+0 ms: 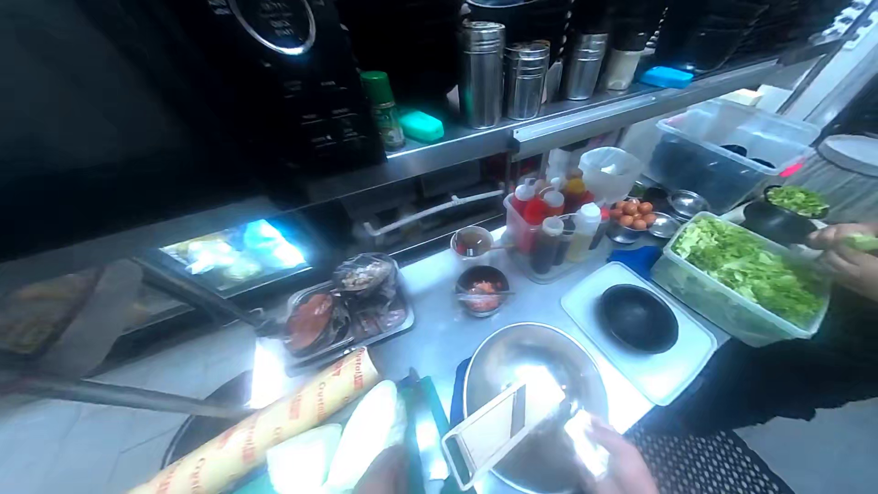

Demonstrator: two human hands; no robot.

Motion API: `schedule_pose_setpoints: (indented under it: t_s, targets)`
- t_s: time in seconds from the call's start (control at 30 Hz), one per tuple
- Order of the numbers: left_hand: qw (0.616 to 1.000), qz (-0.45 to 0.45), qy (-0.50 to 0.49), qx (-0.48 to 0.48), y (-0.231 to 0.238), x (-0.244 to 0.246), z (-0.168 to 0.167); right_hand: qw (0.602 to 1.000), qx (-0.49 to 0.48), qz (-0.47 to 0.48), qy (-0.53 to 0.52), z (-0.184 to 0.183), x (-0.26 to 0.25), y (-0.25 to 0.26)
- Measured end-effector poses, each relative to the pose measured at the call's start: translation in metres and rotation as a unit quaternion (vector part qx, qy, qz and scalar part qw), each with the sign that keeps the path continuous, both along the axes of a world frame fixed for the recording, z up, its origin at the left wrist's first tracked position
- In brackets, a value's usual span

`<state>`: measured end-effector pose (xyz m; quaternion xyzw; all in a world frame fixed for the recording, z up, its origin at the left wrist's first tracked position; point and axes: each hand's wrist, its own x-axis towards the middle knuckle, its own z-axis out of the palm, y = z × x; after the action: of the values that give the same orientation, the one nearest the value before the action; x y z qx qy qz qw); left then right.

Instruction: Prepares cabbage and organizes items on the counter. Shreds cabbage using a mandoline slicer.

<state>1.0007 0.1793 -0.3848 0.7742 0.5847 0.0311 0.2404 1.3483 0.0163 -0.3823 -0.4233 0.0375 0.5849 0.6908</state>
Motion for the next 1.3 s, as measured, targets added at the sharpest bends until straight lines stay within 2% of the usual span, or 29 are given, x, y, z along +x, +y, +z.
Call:
schedule_pose_setpoints:
  t_s: [0.07,0.13,0.2,0.3,0.4,0.5,0.6,0.77,1.03,1.3]
  targets:
    - [0.999,0.000,0.047,0.005,-0.017,0.009,0.004,1.000,0.011,0.016,0.004,0.001,-0.002,0.006]
    - [0.997,-0.005,0.052,0.061,-0.032,0.020,0.011,0.999,0.023,0.042,-0.003,0.003,-0.003,0.015]
    - [0.992,-0.014,0.021,0.126,-0.038,0.032,0.008,0.995,0.027,0.087,-0.036,0.005,-0.006,0.024]
    - [0.987,-0.034,-0.069,0.139,-0.046,0.065,0.029,0.982,0.030,0.162,-0.097,0.014,-0.016,0.038]
    - [0.974,-0.077,-0.212,0.026,-0.049,0.097,0.051,0.966,0.006,0.203,-0.162,0.023,-0.031,0.049]
    - [0.958,-0.101,-0.250,-0.097,-0.047,0.120,0.047,0.953,0.004,0.223,-0.205,0.021,-0.039,0.051]
    - [0.953,-0.092,-0.256,-0.135,-0.044,0.131,0.034,0.957,-0.013,0.210,-0.199,0.018,-0.037,0.045]
    - [0.943,-0.019,-0.291,-0.157,-0.053,0.143,0.022,0.970,0.041,0.192,-0.145,0.011,-0.034,0.026]
    - [0.899,0.049,-0.415,-0.131,-0.078,0.151,0.017,0.946,0.009,0.143,-0.290,0.017,-0.042,0.014]
    - [0.904,0.046,-0.417,-0.085,-0.083,0.152,0.019,0.974,0.061,0.133,-0.173,0.018,-0.041,0.010]
